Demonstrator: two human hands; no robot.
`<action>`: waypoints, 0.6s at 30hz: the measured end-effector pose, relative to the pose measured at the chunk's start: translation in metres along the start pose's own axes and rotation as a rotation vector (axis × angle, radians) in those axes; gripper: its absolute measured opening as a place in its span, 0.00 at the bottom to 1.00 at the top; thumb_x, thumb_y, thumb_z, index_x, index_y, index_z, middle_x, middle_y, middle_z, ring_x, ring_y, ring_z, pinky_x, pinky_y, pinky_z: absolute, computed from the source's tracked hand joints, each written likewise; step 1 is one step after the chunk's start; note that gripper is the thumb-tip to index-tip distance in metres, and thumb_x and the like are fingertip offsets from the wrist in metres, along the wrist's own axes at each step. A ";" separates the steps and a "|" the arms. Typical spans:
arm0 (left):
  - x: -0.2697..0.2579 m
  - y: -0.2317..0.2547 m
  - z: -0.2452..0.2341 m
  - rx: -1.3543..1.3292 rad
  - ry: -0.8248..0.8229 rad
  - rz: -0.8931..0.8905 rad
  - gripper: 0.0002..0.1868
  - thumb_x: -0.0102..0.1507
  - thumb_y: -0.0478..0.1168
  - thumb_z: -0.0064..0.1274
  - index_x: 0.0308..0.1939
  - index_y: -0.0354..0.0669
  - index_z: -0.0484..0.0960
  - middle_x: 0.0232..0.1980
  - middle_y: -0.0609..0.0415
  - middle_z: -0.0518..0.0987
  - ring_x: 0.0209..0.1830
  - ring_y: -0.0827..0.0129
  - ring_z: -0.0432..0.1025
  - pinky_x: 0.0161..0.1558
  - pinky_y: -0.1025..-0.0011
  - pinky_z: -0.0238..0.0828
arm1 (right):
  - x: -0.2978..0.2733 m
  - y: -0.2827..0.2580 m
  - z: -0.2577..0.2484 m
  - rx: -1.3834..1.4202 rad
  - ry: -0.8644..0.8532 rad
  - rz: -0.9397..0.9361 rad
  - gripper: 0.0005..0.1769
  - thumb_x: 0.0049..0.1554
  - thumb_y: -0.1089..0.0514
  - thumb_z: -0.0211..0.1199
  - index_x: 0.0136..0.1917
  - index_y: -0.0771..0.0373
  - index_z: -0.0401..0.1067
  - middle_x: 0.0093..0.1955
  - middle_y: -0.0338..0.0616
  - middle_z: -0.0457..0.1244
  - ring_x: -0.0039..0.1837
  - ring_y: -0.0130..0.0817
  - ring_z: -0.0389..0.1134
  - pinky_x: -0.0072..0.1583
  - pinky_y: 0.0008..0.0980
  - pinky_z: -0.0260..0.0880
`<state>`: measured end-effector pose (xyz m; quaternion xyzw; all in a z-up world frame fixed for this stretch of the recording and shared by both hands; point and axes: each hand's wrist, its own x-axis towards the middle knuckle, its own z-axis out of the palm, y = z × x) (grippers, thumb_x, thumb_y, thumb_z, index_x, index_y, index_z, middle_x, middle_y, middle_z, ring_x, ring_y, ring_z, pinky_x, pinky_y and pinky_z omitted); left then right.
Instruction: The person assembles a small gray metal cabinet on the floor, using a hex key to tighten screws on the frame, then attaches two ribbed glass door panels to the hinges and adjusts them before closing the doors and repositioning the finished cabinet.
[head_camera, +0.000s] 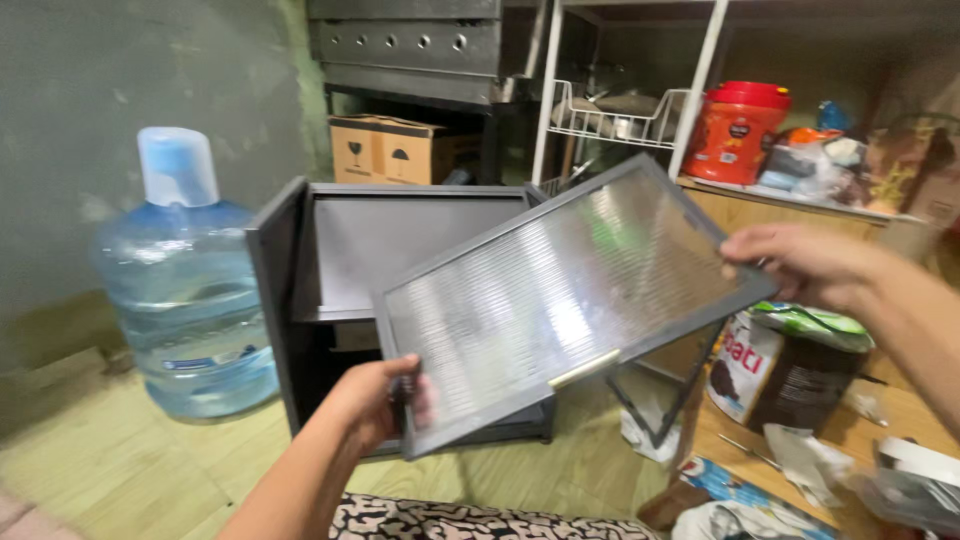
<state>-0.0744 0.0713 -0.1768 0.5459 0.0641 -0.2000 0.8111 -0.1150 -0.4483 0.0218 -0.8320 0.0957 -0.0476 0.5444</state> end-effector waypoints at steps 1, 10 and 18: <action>-0.002 0.009 -0.012 -0.011 0.067 0.070 0.16 0.66 0.48 0.53 0.39 0.36 0.78 0.30 0.48 0.77 0.29 0.56 0.72 0.35 0.57 0.72 | 0.000 0.006 0.014 -0.028 0.002 0.026 0.08 0.56 0.53 0.62 0.49 0.54 0.75 0.37 0.31 0.66 0.28 0.22 0.46 0.32 0.27 0.46; -0.076 0.090 -0.054 0.109 0.370 0.602 0.09 0.65 0.41 0.54 0.39 0.36 0.77 0.24 0.49 0.76 0.15 0.64 0.68 0.19 0.65 0.64 | -0.009 0.061 0.129 -0.156 -0.212 0.182 0.17 0.57 0.61 0.70 0.60 0.56 0.75 0.32 0.41 0.53 0.27 0.27 0.47 0.31 0.31 0.46; -0.119 0.159 -0.021 0.589 0.319 0.888 0.13 0.65 0.42 0.57 0.36 0.32 0.80 0.22 0.51 0.74 0.15 0.68 0.68 0.19 0.66 0.65 | -0.007 0.051 0.156 -0.317 -0.166 -0.086 0.10 0.56 0.59 0.64 0.49 0.64 0.82 0.35 0.40 0.73 0.29 0.23 0.55 0.31 0.28 0.51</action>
